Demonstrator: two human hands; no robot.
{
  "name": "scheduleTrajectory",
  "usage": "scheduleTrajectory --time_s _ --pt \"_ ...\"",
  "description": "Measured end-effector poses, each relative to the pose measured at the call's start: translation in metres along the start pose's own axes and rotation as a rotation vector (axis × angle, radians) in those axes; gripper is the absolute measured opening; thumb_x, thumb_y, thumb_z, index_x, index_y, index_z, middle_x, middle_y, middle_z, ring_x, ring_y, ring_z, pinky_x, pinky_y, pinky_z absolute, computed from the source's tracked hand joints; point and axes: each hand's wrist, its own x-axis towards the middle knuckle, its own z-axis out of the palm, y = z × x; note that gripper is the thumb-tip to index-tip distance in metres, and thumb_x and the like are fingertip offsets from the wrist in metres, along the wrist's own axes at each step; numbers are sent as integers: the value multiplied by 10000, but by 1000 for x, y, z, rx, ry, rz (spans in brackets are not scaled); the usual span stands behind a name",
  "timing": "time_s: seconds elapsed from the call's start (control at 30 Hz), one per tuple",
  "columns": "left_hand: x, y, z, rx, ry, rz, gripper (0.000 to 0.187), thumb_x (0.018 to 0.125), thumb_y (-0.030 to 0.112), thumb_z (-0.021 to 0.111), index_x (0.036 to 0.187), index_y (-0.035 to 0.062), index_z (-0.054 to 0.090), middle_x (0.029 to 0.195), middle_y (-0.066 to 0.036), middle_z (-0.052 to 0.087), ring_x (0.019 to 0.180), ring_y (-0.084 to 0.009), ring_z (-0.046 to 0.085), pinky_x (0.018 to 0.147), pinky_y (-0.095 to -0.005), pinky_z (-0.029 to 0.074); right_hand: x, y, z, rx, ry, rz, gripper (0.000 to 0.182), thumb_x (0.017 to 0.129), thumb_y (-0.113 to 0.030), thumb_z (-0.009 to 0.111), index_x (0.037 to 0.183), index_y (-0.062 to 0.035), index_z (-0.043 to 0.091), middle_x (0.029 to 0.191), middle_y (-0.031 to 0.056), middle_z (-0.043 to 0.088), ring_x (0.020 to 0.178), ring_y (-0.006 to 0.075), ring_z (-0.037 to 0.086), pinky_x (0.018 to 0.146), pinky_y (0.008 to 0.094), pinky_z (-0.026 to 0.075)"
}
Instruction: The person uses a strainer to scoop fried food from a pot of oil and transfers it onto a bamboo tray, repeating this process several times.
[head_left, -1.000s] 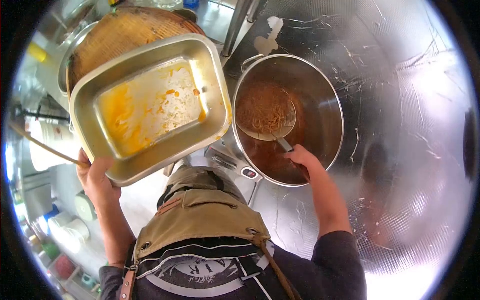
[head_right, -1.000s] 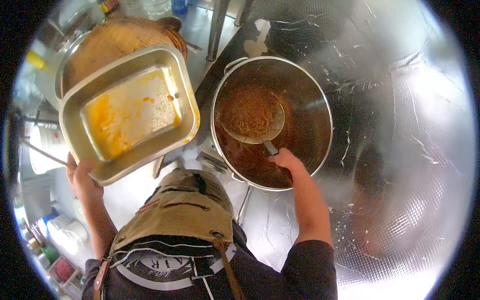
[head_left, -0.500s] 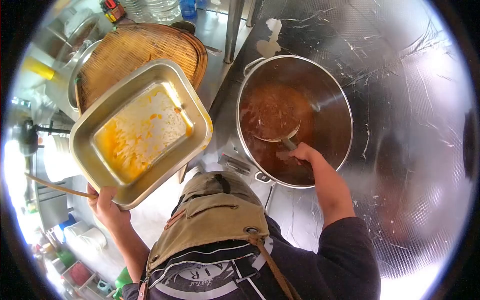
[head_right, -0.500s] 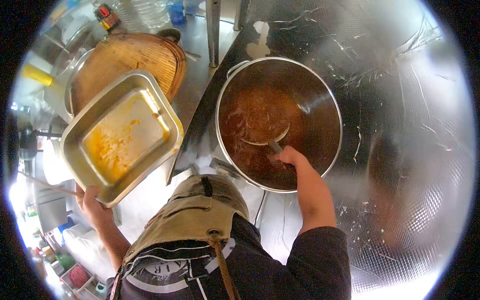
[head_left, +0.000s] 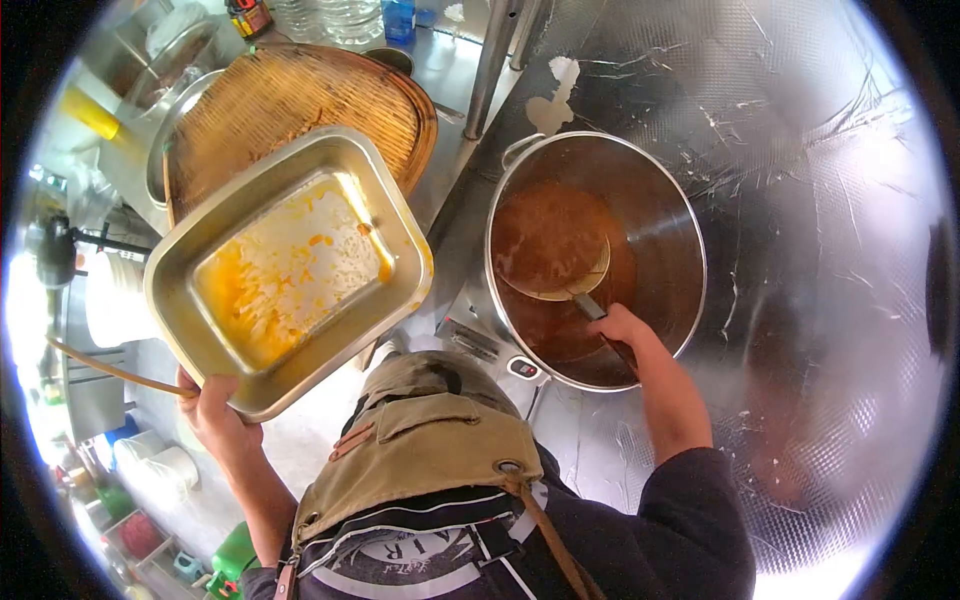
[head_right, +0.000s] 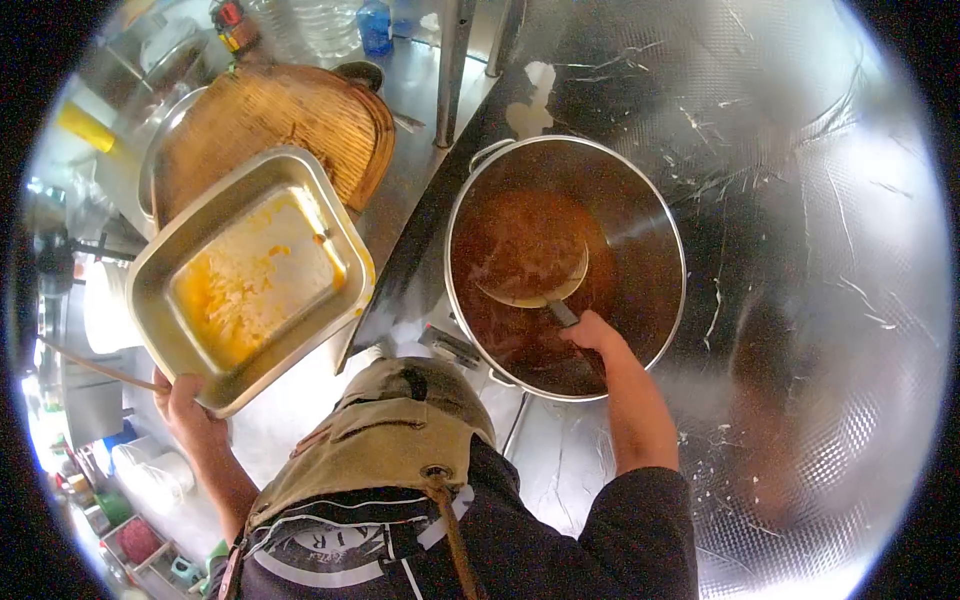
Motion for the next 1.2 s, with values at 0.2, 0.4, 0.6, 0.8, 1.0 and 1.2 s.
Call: scheduleTrajectory --time_s 0.2,0.4,0.6,0.8,1.0,1.2 --pt "6 -6 -5 -21 -16 10 306 698 -72 474 983 -29 577 853 -56 607 707 -128 575 657 -242 483 -59 5 -8 55 45 12 397 762 -261 728 811 114 607 610 142 583 490 234 594 480 384 474" --pt "12 -14 -20 -14 -100 1 375 717 -62 469 1081 -46 559 890 -72 596 752 -152 580 679 -257 487 -95 13 1 90 81 -31 442 785 -261 714 899 144 578 662 157 602 494 236 599 464 374 472" --pt "8 -4 -7 20 -74 -16 407 722 -54 464 1120 -55 550 908 -77 582 771 -174 587 686 -274 501 -75 -3 -1 11 50 13 415 775 -269 719 829 123 593 632 159 600 488 236 594 461 378 464" --pt "9 -11 -16 15 -73 2 412 714 -62 469 1117 -57 552 919 -92 596 772 -183 604 679 -277 509 -20 -9 -5 -26 -56 55 371 754 -266 732 781 90 634 613 136 596 493 227 583 484 380 468" --pt "2 -6 -4 -8 21 32 346 685 -73 467 1015 -45 566 849 -70 589 718 -151 576 660 -253 488 11 7 -2 60 -19 89 351 765 -265 745 682 62 649 636 140 637 572 260 618 606 418 487" --pt "3 -4 -1 -25 -20 20 275 672 -69 474 923 -35 581 799 -53 589 691 -134 562 636 -235 468 -65 -6 -14 91 41 53 351 774 -245 740 833 85 632 616 127 601 518 223 590 500 394 456"
